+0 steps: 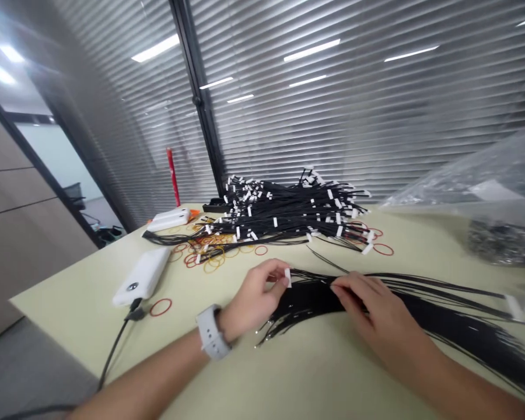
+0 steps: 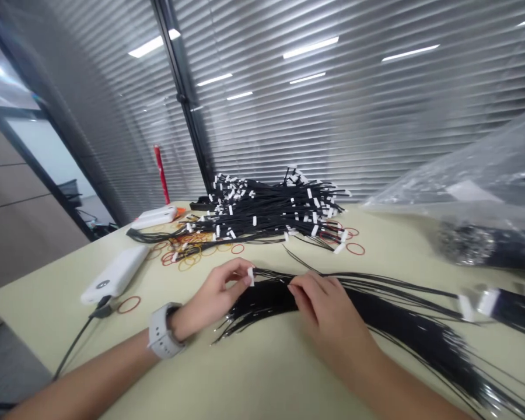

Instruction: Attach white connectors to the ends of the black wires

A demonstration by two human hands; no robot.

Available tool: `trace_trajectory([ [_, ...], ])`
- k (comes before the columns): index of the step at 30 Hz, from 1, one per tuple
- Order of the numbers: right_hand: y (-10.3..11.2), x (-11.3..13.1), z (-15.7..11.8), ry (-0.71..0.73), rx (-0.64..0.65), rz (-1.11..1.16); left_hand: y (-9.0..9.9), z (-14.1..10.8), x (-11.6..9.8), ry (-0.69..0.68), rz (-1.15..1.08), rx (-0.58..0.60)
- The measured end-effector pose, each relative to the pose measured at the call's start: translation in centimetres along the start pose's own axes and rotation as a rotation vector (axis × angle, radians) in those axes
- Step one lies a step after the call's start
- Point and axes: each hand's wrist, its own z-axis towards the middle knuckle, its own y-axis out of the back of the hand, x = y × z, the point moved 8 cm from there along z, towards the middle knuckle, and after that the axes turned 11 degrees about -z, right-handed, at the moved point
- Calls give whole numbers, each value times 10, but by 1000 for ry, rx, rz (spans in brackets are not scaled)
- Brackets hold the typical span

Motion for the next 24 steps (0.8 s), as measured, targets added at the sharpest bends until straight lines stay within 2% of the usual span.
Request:
trace_trajectory([
  [3, 2, 1, -2, 23, -39, -15, -2, -1, -2, 2, -2, -5],
  [10, 2, 0, 4, -67, 31, -17, -3, 6, 6, 29, -62, 22],
  [17, 0, 2, 6, -53, 43, -76, -1, 8, 7, 6, -86, 17],
  [24, -3, 3, 0, 16, -47, -56, 3, -1, -5, -62, 24, -47],
])
